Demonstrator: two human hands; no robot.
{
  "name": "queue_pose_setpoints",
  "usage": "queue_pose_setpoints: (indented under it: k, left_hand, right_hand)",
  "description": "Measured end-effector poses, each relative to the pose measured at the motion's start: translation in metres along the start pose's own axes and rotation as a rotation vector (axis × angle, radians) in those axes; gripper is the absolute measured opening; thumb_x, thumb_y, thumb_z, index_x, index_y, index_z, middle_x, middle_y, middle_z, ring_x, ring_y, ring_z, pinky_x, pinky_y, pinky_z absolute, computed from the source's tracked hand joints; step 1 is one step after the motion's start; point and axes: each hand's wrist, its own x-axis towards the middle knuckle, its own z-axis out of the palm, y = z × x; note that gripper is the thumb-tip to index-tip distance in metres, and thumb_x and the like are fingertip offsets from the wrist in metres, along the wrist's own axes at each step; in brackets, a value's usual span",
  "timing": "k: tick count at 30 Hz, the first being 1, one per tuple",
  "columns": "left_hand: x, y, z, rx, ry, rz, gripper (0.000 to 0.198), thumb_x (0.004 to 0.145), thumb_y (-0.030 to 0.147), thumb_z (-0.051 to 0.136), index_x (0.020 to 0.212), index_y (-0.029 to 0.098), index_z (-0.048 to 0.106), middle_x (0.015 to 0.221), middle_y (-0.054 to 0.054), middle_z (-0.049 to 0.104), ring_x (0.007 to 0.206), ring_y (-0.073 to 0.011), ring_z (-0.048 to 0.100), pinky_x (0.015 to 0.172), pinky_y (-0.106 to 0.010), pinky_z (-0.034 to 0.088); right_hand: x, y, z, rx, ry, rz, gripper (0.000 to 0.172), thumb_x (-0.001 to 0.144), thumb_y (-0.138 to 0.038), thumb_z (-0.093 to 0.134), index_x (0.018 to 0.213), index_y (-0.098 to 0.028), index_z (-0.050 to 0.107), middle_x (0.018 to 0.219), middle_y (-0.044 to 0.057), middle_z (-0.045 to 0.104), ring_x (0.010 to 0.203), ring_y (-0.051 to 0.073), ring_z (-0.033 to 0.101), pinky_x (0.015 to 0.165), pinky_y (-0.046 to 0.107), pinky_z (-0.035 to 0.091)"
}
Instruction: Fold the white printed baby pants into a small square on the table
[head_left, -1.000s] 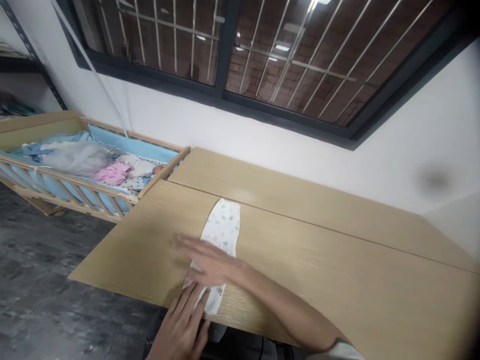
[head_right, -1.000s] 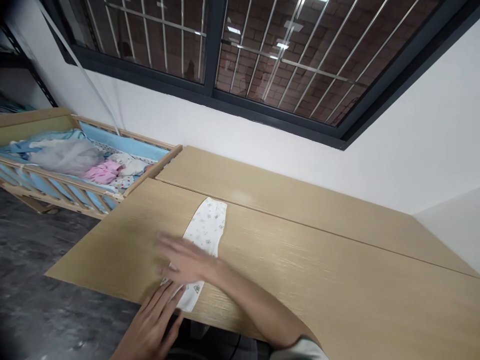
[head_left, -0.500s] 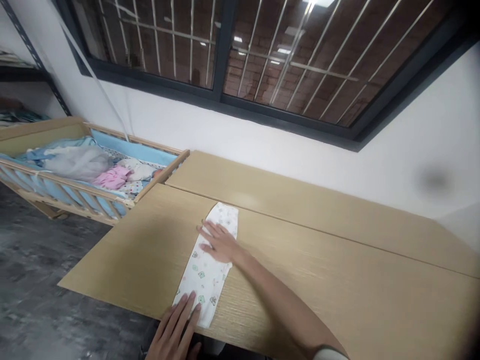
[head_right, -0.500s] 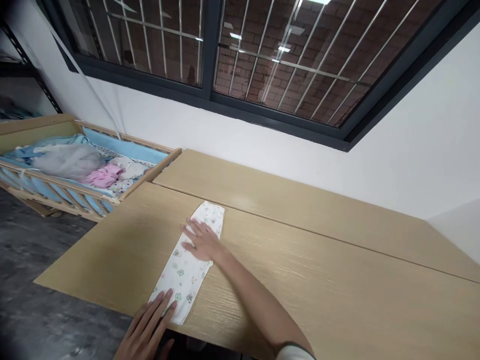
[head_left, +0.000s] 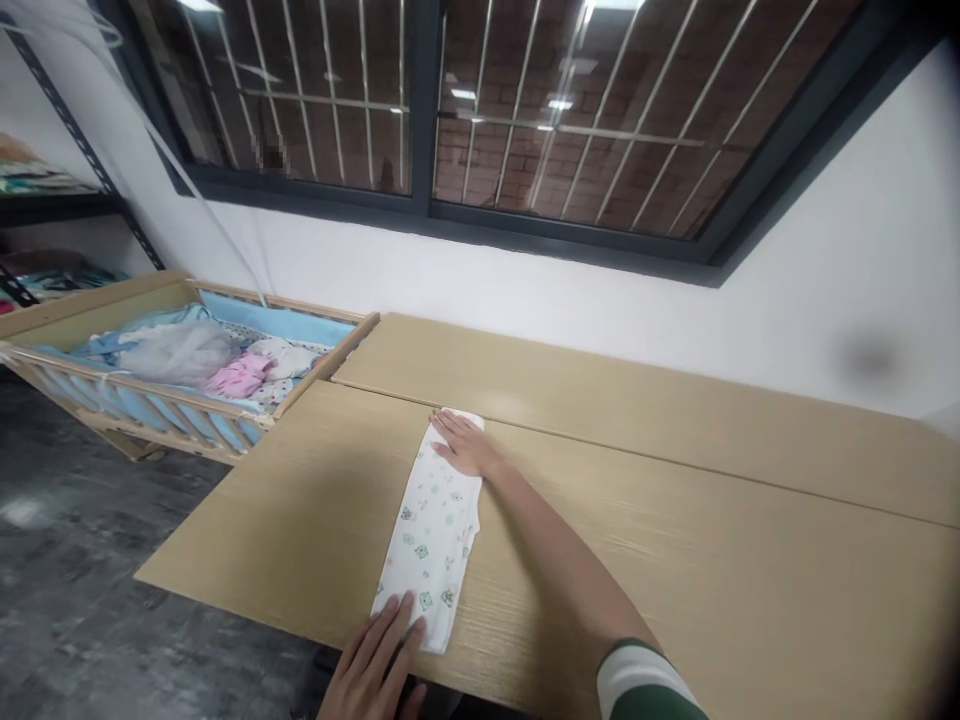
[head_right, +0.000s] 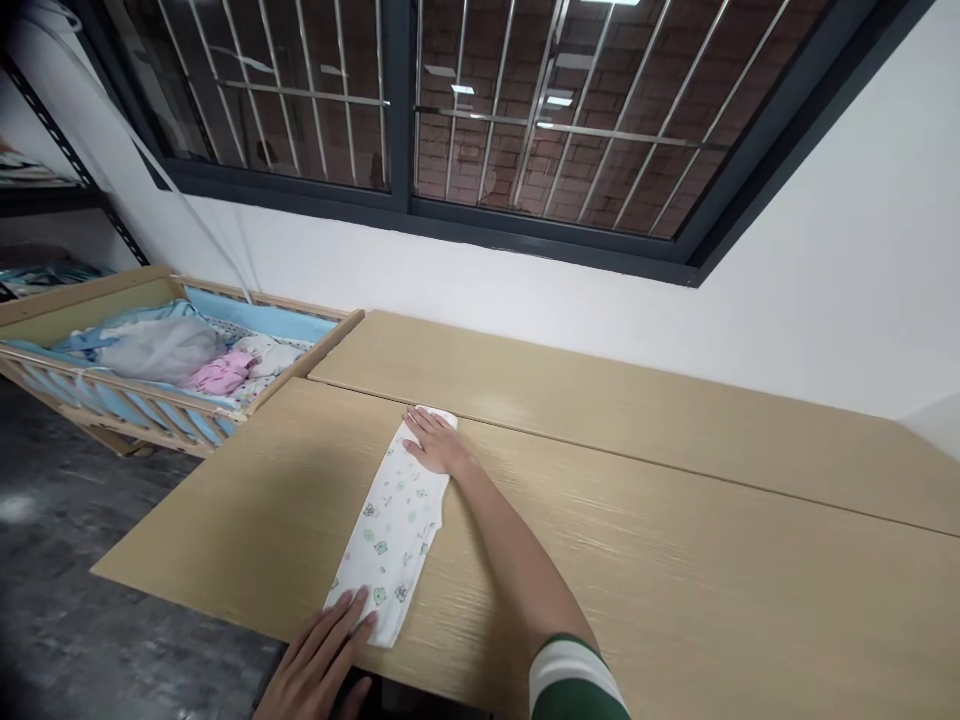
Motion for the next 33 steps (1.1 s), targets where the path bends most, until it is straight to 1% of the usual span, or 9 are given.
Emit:
queue_pose_setpoints:
  k: [5,10,14,16,18,20,23,27,33]
  left_hand:
    - [0.013,0.014,-0.003,-0.020,-0.083,0.050,0.039,0.096,0.022,0.048,0.129,0.015,0.066,0.135,-0.010,0.068,0.125,-0.0232,0.061,0.106,-0.034,0.045]
    - [0.007,0.016,-0.006,-0.058,-0.098,0.042,0.042,0.094,0.017,0.046,0.131,0.020,0.065,0.133,-0.008,0.069,0.121,-0.0212,0.062,0.102,-0.031,0.049]
    - [-0.002,0.008,-0.011,-0.083,-0.073,0.106,0.045,0.092,0.012,0.043,0.130,0.023,0.065,0.129,-0.007,0.070,0.115,-0.0211,0.064,0.092,-0.029,0.054]
    - [-0.003,0.004,-0.017,-0.148,-0.091,0.119,0.047,0.088,0.007,0.044,0.127,0.023,0.066,0.124,-0.006,0.072,0.112,-0.0202,0.066,0.090,-0.027,0.056]
    - [0.001,0.002,-0.024,-0.269,-0.151,0.058,0.053,0.081,-0.001,0.042,0.122,0.024,0.066,0.115,-0.004,0.074,0.105,-0.0169,0.068,0.091,-0.023,0.056]
    - [0.008,0.001,-0.032,-0.437,-0.231,-0.039,0.055,0.079,-0.006,0.040,0.115,0.026,0.067,0.105,0.000,0.075,0.095,-0.0130,0.070,0.088,-0.018,0.056]
    - [0.028,-0.003,-0.044,-0.667,-0.335,-0.198,0.042,0.089,0.000,0.041,0.108,0.028,0.067,0.096,0.002,0.074,0.089,-0.0117,0.070,0.083,-0.017,0.057]
    - [0.071,-0.026,-0.048,-0.774,-0.309,-0.286,0.025,0.101,0.017,0.045,0.108,0.026,0.067,0.102,-0.001,0.074,0.097,-0.0147,0.070,0.087,-0.024,0.058]
    - [0.169,-0.093,0.006,-0.593,-0.235,-0.281,0.028,0.104,0.028,0.042,0.108,0.019,0.068,0.108,-0.006,0.073,0.105,-0.0196,0.068,0.097,-0.034,0.055]
  right_hand:
    - [-0.019,0.004,-0.015,-0.001,0.127,0.096,0.057,0.106,-0.031,0.032,0.158,-0.008,0.037,0.167,0.017,0.030,0.156,0.028,0.023,0.127,0.047,0.016]
    - [-0.086,-0.054,-0.032,0.152,0.268,0.130,0.043,0.103,-0.028,0.043,0.141,-0.014,0.056,0.144,0.020,0.054,0.135,0.033,0.049,0.114,0.053,0.038]
    - [-0.176,-0.118,-0.034,0.422,0.055,0.010,0.048,0.101,-0.048,0.055,0.143,-0.026,0.054,0.139,0.010,0.059,0.128,0.027,0.055,0.109,0.043,0.047]
    - [-0.216,-0.143,-0.025,0.431,-0.052,-0.032,0.074,0.087,-0.054,0.074,0.151,-0.028,0.046,0.147,0.010,0.053,0.133,0.030,0.051,0.112,0.043,0.046]
    - [-0.245,-0.161,-0.013,0.358,-0.069,-0.036,0.078,0.084,-0.043,0.079,0.152,-0.028,0.044,0.153,0.012,0.048,0.140,0.035,0.044,0.116,0.050,0.042]
    - [-0.261,-0.175,-0.005,0.307,-0.034,-0.025,0.060,0.092,-0.024,0.066,0.149,-0.030,0.047,0.153,0.011,0.048,0.143,0.035,0.041,0.118,0.056,0.038]
    - [-0.266,-0.189,-0.010,0.432,0.030,0.052,0.048,0.096,-0.013,0.050,0.139,-0.035,0.056,0.141,0.009,0.058,0.133,0.029,0.052,0.112,0.050,0.046]
    - [-0.244,-0.180,-0.037,0.736,0.152,0.185,0.025,0.103,-0.029,0.049,0.122,-0.030,0.065,0.120,0.008,0.065,0.115,0.025,0.062,0.099,0.040,0.054]
    - [-0.153,-0.098,-0.051,0.818,0.419,0.392,0.039,0.092,-0.051,0.064,0.119,-0.022,0.061,0.081,0.000,0.062,0.071,0.019,0.059,0.067,0.032,0.052]
